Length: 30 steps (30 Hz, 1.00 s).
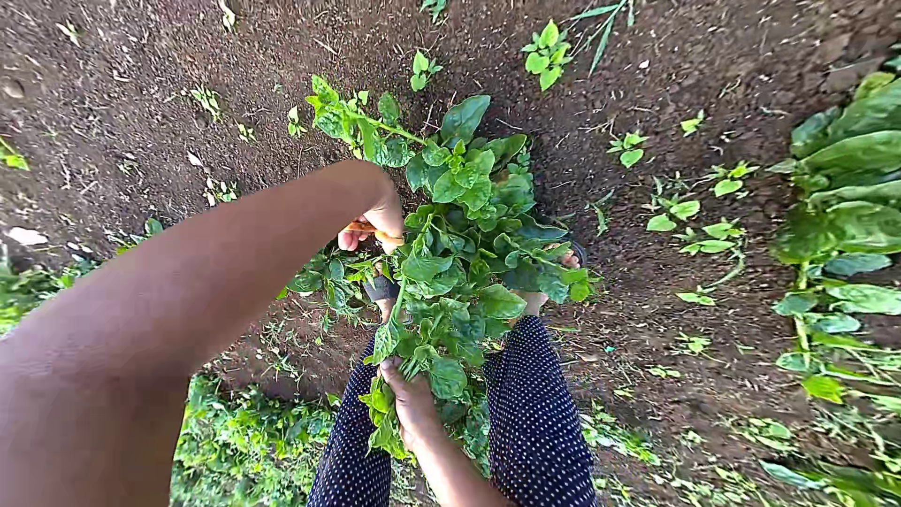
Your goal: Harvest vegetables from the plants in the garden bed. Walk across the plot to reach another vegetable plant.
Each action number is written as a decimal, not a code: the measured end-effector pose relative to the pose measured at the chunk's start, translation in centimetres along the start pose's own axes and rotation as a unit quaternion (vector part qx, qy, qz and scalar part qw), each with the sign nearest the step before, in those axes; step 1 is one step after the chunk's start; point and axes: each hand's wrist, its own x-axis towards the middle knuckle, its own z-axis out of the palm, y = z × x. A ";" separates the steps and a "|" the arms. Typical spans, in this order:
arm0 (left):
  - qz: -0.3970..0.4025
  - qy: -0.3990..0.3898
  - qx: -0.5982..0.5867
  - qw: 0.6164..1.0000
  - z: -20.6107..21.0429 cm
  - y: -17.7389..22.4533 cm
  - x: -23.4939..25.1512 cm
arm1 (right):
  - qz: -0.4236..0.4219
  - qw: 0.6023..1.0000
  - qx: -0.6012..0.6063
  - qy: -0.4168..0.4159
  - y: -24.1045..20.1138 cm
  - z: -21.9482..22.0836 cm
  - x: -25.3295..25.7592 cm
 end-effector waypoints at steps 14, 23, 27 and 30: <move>0.096 0.020 0.168 0.981 1.1 3.6 0.4 | 0.018 0.999 -0.014 -0.025 -0.8 0.3 -1.0; 0.139 0.001 0.199 0.970 2.3 2.5 2.7 | 0.020 0.998 -0.053 -0.023 -0.4 0.9 -1.0; 0.135 0.006 0.150 0.979 2.7 0.8 3.7 | 0.049 0.990 -0.106 -0.077 0.6 1.1 -1.8; 0.139 -0.030 0.001 0.990 2.8 -4.5 4.8 | 0.082 0.981 -0.043 -0.170 0.9 0.7 -1.4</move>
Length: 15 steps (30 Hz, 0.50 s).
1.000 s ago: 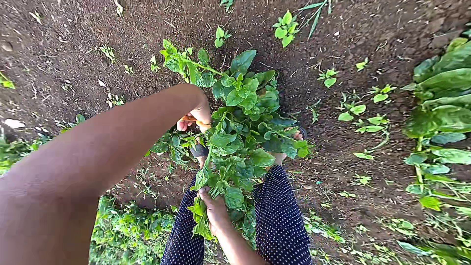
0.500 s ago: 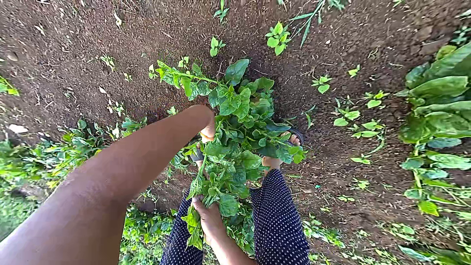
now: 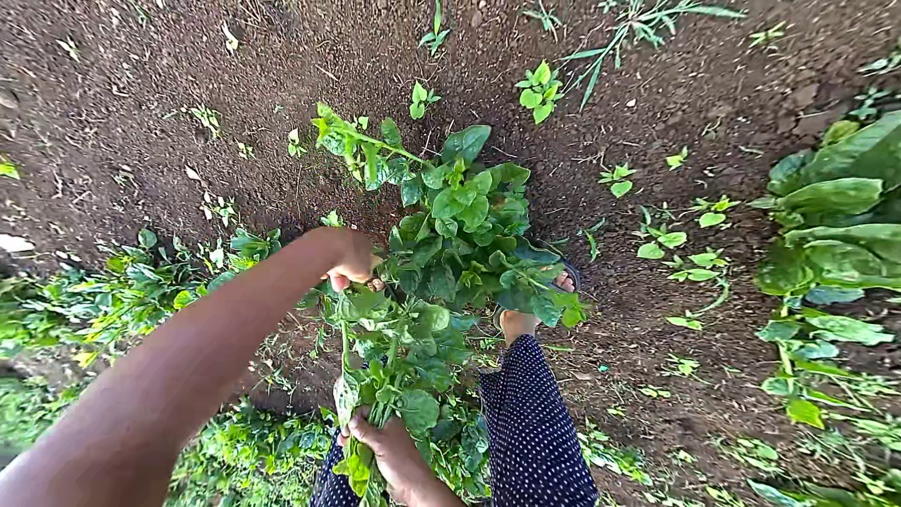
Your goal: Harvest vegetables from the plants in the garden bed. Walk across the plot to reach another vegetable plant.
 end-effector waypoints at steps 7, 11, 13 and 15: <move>0.023 0.353 -0.305 0.884 -2.7 -12.0 -0.3 | 0.076 0.979 0.153 -0.111 -2.3 -0.1 -0.9; 0.036 0.463 -0.394 0.793 -7.8 -11.7 2.3 | 0.061 0.976 0.201 -0.062 -3.1 0.1 -1.6; 0.056 0.467 -0.403 0.785 -10.3 -9.9 3.4 | 0.059 0.973 0.221 -0.024 -3.4 0.3 -1.9; 0.072 0.450 -0.383 0.804 -12.4 -8.0 4.4 | 0.054 0.971 0.232 0.017 -3.8 0.4 -1.9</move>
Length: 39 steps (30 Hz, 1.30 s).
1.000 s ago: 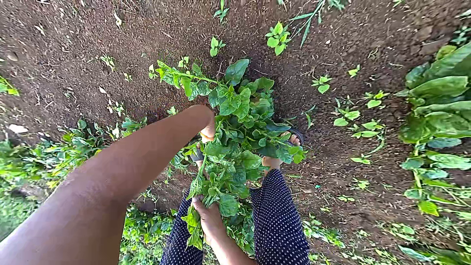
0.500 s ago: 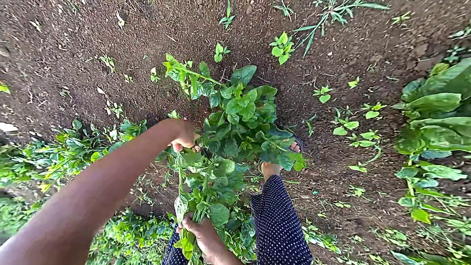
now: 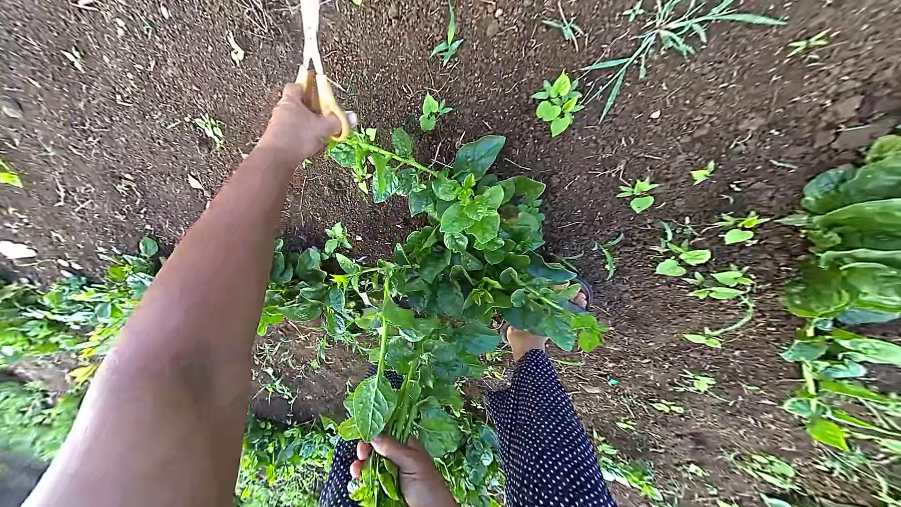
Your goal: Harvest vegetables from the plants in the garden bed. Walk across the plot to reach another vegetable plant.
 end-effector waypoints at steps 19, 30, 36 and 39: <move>0.279 0.114 -0.027 0.953 10.5 -6.2 -30.7 | -0.144 0.985 0.053 0.084 -6.2 2.6 1.9; 0.351 0.115 0.031 0.929 13.1 -9.1 -35.2 | -0.116 0.978 0.159 -0.069 -6.0 0.2 1.2; 0.221 -0.009 0.089 0.971 8.7 -6.6 -35.3 | -0.130 0.986 0.031 0.101 -6.4 0.7 0.7; 0.012 -0.240 0.116 0.964 3.2 -3.3 -29.1 | -0.137 0.982 0.044 0.119 -6.1 -0.2 0.2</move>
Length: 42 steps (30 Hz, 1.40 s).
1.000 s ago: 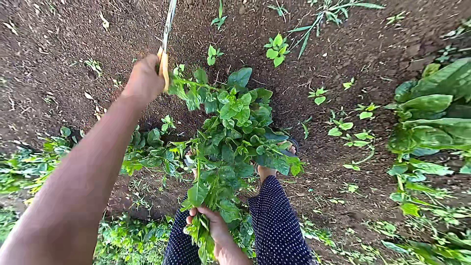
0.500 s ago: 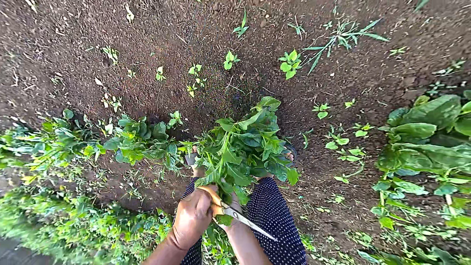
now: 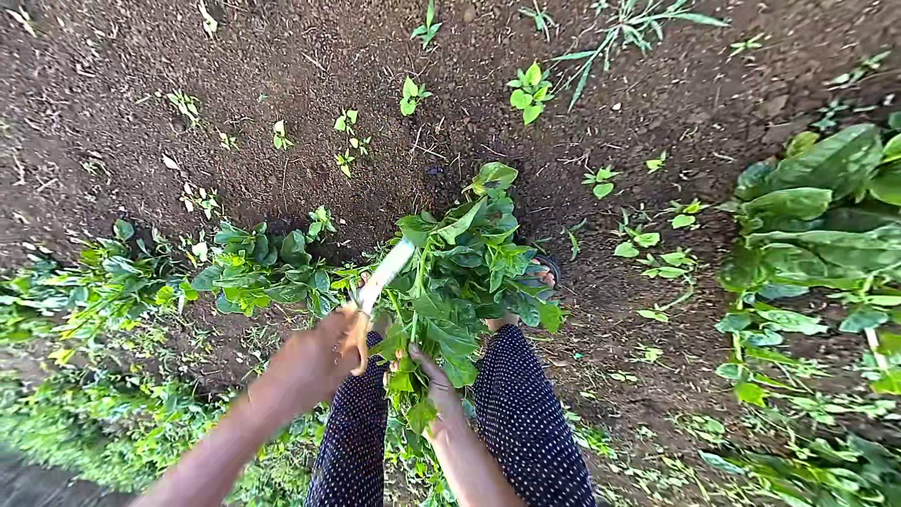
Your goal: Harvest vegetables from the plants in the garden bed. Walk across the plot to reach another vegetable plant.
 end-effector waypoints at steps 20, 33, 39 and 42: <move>-0.213 -0.320 -0.029 0.923 -5.9 8.7 16.7 | 0.025 0.985 0.113 -0.128 1.1 -4.5 -0.5; -0.233 -0.308 0.043 0.921 -6.2 10.2 15.7 | 0.009 0.997 0.068 -0.046 1.0 -3.5 -0.7; -0.247 -0.297 0.050 0.921 -6.0 9.7 15.9 | 0.004 0.995 0.073 -0.066 1.6 -4.1 -0.3; -0.252 -0.290 0.048 0.922 -5.6 10.0 16.1 | -0.002 0.996 0.063 -0.063 1.6 -4.1 -0.3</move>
